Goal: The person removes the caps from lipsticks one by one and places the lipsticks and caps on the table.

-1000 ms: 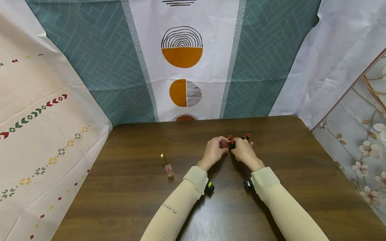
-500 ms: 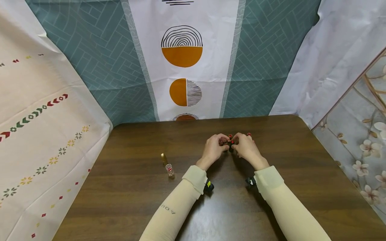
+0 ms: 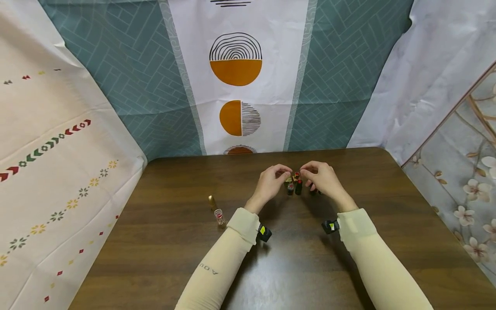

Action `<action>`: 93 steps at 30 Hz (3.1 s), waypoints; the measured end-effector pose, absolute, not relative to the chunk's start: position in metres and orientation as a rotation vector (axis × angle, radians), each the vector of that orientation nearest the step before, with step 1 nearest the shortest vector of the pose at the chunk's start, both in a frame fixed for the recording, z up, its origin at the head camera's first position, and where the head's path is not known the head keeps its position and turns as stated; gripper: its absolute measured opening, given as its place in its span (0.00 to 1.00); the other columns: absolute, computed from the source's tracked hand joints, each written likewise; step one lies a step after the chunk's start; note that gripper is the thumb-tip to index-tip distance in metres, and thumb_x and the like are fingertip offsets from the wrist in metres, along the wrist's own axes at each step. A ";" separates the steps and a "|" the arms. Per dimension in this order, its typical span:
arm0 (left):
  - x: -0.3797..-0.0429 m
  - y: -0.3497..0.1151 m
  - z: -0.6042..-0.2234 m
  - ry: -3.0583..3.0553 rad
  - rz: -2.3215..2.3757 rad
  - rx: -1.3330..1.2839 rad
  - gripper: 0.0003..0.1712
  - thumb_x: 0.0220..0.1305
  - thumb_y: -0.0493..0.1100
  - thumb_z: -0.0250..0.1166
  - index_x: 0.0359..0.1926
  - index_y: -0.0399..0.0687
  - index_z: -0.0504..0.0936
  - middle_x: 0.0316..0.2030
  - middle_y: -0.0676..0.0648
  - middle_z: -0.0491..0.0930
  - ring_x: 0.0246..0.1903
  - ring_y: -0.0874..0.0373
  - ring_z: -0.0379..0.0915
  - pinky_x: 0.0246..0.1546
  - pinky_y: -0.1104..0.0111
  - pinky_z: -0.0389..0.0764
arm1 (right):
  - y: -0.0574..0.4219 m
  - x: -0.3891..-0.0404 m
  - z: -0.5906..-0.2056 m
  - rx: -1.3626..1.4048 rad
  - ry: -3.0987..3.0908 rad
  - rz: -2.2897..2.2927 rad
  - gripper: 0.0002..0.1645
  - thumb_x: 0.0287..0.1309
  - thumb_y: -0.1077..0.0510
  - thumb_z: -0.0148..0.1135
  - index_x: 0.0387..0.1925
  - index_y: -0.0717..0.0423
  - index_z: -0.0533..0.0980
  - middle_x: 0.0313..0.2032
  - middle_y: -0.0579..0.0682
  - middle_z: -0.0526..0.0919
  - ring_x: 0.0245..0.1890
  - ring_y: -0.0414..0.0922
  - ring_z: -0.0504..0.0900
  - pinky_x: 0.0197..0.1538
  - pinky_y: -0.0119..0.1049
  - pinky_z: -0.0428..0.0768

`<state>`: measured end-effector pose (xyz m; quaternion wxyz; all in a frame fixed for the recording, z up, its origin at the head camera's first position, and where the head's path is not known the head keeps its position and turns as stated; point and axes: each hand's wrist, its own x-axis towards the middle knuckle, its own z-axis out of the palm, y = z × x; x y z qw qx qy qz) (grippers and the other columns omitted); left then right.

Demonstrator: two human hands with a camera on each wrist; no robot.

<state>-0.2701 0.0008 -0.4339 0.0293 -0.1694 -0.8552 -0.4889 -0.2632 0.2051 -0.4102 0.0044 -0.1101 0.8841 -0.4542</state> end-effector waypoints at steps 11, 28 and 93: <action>-0.265 -0.010 -0.429 -2.721 -1.425 -0.578 0.15 0.79 0.46 0.60 0.55 0.45 0.87 0.49 0.46 0.83 0.51 0.51 0.80 0.54 0.59 0.80 | 0.194 -0.264 -0.414 -0.470 2.638 -1.708 0.23 0.82 0.51 0.51 0.53 0.69 0.80 0.45 0.69 0.85 0.42 0.65 0.84 0.39 0.34 0.85; -0.253 -0.059 -0.394 -2.736 -1.468 -0.649 0.14 0.78 0.47 0.62 0.56 0.49 0.86 0.52 0.49 0.85 0.54 0.52 0.80 0.56 0.56 0.80 | 0.177 -0.264 -0.423 -0.618 2.350 -1.861 0.29 0.84 0.46 0.43 0.63 0.67 0.75 0.58 0.67 0.81 0.61 0.67 0.78 0.62 0.60 0.77; -0.234 -0.232 -0.424 -3.019 -1.429 -0.647 0.23 0.68 0.38 0.71 0.60 0.33 0.80 0.54 0.32 0.83 0.59 0.38 0.76 0.62 0.46 0.74 | 0.097 -0.252 -0.456 -0.894 2.161 -1.442 0.33 0.82 0.40 0.44 0.79 0.50 0.64 0.75 0.55 0.68 0.76 0.53 0.64 0.75 0.58 0.62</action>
